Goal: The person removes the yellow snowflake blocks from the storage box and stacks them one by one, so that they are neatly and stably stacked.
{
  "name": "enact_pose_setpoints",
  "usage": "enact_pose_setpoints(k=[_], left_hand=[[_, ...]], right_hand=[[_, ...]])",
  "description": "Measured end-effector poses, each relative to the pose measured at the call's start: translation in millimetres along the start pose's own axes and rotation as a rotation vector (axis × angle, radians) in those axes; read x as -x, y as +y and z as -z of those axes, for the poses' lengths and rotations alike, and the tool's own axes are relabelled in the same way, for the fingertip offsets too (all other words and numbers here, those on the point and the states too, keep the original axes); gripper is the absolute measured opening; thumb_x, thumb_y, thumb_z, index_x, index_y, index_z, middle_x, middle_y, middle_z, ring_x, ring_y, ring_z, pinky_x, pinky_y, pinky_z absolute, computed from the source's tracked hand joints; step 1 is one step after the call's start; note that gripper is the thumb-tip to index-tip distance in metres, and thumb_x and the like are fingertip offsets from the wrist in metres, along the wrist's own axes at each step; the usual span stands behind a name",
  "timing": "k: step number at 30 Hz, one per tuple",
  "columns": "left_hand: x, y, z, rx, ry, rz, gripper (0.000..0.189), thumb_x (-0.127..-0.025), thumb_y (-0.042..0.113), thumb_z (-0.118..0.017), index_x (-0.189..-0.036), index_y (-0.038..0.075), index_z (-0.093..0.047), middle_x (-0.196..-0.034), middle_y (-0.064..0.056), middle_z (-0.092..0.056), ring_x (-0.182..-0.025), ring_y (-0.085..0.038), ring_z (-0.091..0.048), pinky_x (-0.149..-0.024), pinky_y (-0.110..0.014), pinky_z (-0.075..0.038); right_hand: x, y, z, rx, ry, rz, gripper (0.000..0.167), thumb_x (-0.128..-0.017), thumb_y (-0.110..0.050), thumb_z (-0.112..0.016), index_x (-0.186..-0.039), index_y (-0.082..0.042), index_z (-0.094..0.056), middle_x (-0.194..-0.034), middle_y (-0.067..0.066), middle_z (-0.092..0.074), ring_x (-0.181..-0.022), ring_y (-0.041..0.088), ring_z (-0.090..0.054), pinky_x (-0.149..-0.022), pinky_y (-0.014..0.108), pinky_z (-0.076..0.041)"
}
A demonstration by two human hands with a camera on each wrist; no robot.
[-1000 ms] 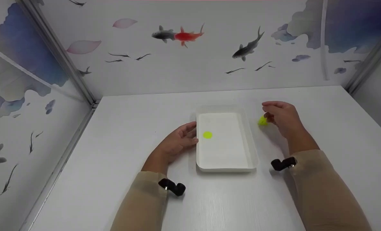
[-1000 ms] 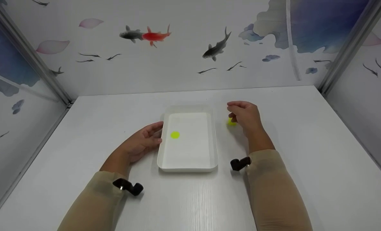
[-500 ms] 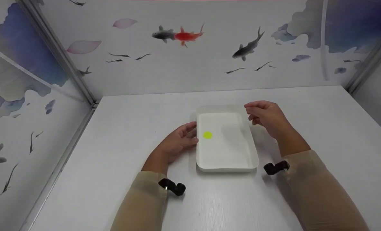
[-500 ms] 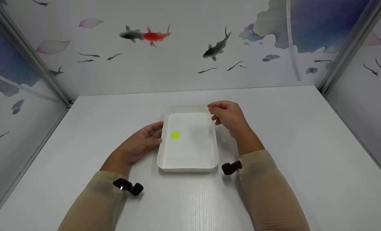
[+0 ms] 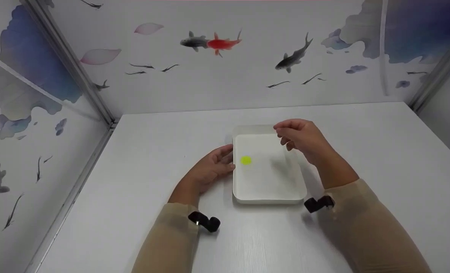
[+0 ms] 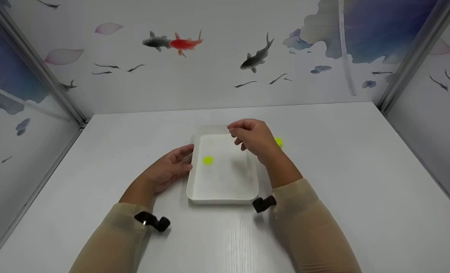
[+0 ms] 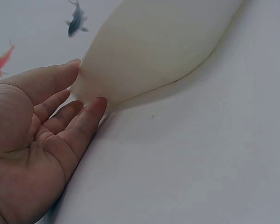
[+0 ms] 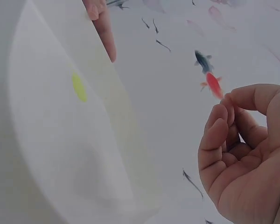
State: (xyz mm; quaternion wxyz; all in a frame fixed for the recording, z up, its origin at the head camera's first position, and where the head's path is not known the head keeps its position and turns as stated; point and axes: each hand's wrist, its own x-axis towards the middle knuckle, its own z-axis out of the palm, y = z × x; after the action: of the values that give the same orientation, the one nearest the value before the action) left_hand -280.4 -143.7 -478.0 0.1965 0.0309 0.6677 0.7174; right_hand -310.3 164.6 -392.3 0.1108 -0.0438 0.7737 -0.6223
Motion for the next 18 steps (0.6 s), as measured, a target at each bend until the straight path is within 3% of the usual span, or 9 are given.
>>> enact_pose_setpoints(k=[9, 18], left_hand=[[-1.1, -2.1, 2.1, -0.014, 0.009, -0.003, 0.08, -0.092, -0.001, -0.079, -0.161, 0.023, -0.048, -0.171, 0.005, -0.044, -0.16, -0.017, -0.041, -0.124, -0.038, -0.045], [-1.9, -1.9, 2.5, -0.009, -0.009, 0.007, 0.082, -0.093, 0.003, -0.081, -0.163, 0.022, -0.044, -0.171, 0.004, -0.043, -0.159, -0.018, -0.043, -0.123, -0.039, -0.047]], right_hand=[[-15.8, -7.3, -20.4, -0.028, -0.099, -0.032, 0.027, -0.103, -0.032, -0.073, -0.121, -0.012, -0.074, -0.105, 0.001, -0.068, -0.087, 0.015, -0.065, -0.075, 0.025, -0.055], [-42.5, -13.3, -42.9, 0.091, -0.146, -0.084, 0.032, -0.103, -0.035, -0.071, -0.129, -0.017, -0.073, -0.126, 0.012, -0.068, -0.1, 0.022, -0.067, -0.084, 0.03, -0.058]])
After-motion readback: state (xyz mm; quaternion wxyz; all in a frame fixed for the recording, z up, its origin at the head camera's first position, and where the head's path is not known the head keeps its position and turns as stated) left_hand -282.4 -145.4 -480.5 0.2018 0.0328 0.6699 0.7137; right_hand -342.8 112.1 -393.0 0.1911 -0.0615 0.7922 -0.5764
